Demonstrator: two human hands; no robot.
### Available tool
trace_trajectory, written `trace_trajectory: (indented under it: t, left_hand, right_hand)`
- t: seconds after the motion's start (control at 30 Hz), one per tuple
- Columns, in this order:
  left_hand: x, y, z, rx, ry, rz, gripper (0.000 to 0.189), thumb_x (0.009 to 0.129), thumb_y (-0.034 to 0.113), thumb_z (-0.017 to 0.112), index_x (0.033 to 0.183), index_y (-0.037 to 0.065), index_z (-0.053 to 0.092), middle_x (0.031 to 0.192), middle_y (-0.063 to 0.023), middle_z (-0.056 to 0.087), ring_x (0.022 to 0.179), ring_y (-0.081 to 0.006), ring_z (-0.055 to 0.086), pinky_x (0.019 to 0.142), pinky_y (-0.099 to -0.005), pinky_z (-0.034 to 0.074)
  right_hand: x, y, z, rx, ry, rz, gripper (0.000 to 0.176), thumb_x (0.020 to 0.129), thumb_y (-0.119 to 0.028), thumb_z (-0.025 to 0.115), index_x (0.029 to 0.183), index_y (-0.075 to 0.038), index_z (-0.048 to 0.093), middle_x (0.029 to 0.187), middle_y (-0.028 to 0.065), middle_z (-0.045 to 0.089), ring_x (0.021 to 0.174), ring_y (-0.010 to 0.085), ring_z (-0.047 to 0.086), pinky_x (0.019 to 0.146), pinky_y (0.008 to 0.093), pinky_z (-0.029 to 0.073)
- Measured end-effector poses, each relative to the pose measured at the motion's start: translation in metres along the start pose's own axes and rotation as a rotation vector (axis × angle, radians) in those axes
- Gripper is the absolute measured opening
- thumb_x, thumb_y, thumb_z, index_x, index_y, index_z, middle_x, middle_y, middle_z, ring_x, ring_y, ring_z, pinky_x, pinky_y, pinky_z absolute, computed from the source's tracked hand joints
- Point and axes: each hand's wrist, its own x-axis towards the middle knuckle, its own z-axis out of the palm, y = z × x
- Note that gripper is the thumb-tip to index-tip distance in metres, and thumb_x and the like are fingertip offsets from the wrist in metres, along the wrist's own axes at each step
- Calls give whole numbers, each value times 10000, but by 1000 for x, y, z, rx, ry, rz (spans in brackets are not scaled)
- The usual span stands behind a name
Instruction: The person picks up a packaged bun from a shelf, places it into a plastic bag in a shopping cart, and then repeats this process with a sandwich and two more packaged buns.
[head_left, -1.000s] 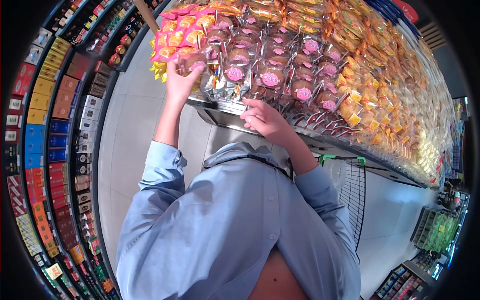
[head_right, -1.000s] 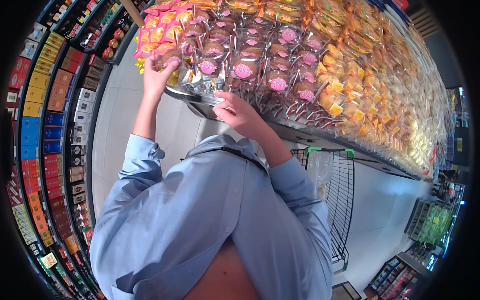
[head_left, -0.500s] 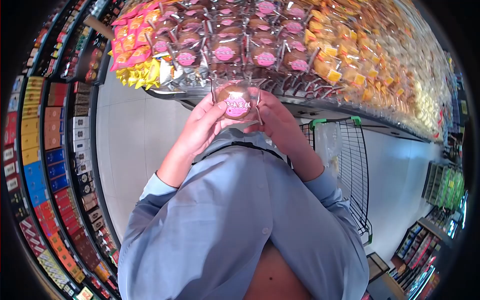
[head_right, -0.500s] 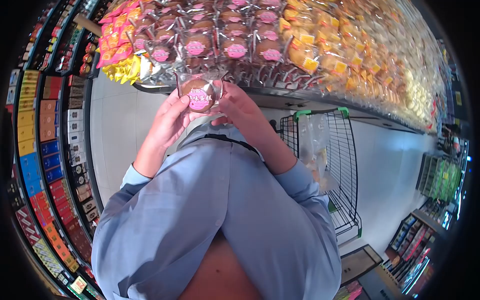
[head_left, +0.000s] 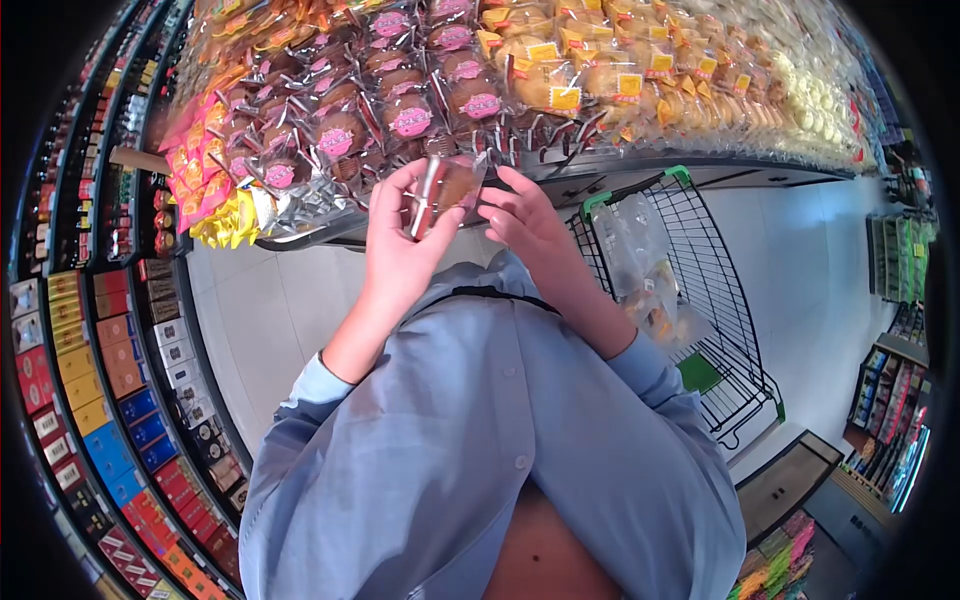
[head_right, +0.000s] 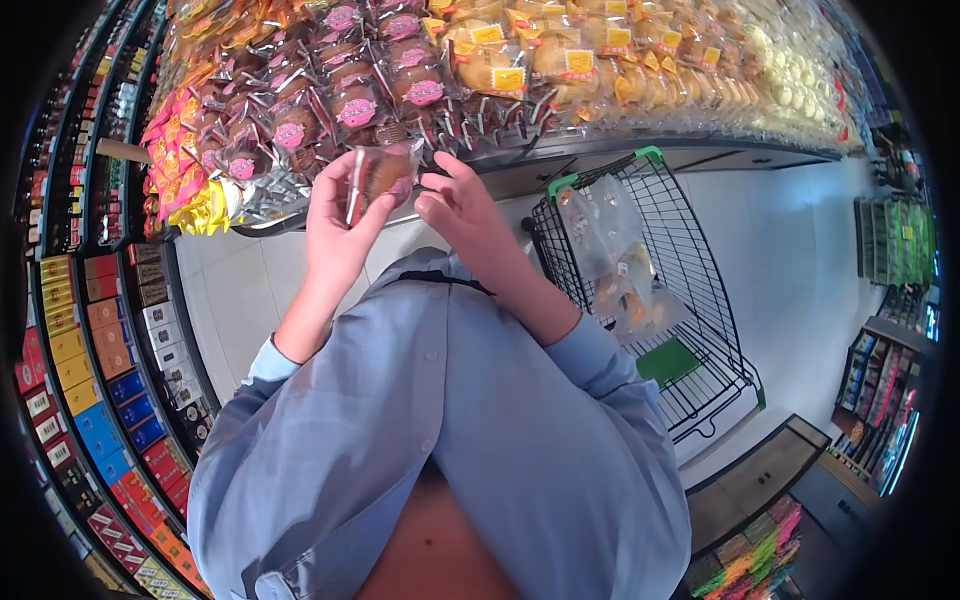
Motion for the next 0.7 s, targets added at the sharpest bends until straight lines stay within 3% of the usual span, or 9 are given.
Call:
trace_trajectory:
  t: [0.03, 0.1, 0.17, 0.27, 0.4, 0.47, 0.57, 0.63, 0.7]
  left_hand:
    - [-1, 2, 4, 208, 15, 58, 617, 833, 89, 785, 1381, 34, 506, 1177, -89, 562, 1048, -186, 588, 878, -323, 507]
    - [-3, 17, 17, 273, -55, 160, 685, 767, 95, 820, 1382, 49, 520, 1147, -108, 540, 991, -216, 567, 852, -326, 497]
    - [-3, 27, 20, 200, -237, 302, 662, 785, 70, 797, 1389, 50, 528, 1156, -102, 573, 1004, -213, 581, 864, -320, 495]
    - [-8, 23, 23, -46, -393, 231, 624, 812, 39, 761, 1393, 45, 533, 1170, -98, 600, 1025, -210, 594, 885, -326, 494]
    - [9, -4, -1, 146, -12, 394, 570, 846, 17, 712, 1387, 25, 536, 1256, -111, 593, 1060, -213, 592, 926, -342, 478]
    - [26, -23, -27, 217, 312, 340, 579, 873, 50, 691, 1414, -4, 492, 1345, -154, 544, 1239, -253, 529, 1045, -369, 430]
    - [48, -38, -80, 631, 615, 247, 849, 859, 177, 759, 1521, -58, 284, 1503, -258, 389, 1378, -392, 418, 1154, -458, 341]
    - [60, -71, -115, 864, 733, 141, 1025, 824, 297, 804, 1545, -91, 187, 1534, -296, 362, 1403, -420, 404, 1168, -489, 314]
    - [67, -90, -136, 696, 685, 51, 1103, 795, 367, 819, 1548, -102, 163, 1539, -312, 359, 1413, -426, 402, 1171, -492, 306]
  right_hand:
    - [-2, -2, -2, 32, -20, -22, 642, 1038, -229, 580, 1556, -41, 251, 1431, 127, 519, 1325, 204, 507, 1077, 370, 423]
    - [1, 6, -9, 57, -15, -91, 633, 1031, -195, 596, 1541, -24, 262, 1379, 128, 544, 1257, 186, 543, 1058, 347, 446]
    - [4, 8, -14, 207, 29, -82, 601, 1028, -179, 602, 1519, -22, 294, 1343, 127, 565, 1207, 185, 577, 1037, 341, 476]
    - [3, 6, -25, 529, 125, 4, 477, 1030, -243, 601, 1442, -67, 436, 1295, 123, 601, 1139, 241, 644, 971, 391, 559]
    - [-4, -1, -27, 627, -41, 45, 441, 1043, -327, 558, 1418, -106, 485, 1309, 142, 605, 1187, 282, 633, 984, 459, 553]
    - [-6, 0, -23, 634, -49, 84, 452, 1039, -343, 563, 1415, -104, 488, 1309, 139, 607, 1190, 288, 633, 994, 476, 543]
    - [-3, 6, -22, 622, -86, 118, 481, 1027, -383, 577, 1412, -107, 493, 1317, 133, 608, 1199, 307, 630, 1014, 503, 522]
    - [-3, 7, -20, 605, -117, 138, 487, 1025, -389, 581, 1414, -110, 492, 1324, 132, 607, 1202, 312, 630, 1016, 503, 517]
    - [-2, 8, -15, 605, -120, 146, 493, 1022, -391, 585, 1415, -109, 493, 1326, 138, 606, 1199, 315, 633, 1008, 500, 522]
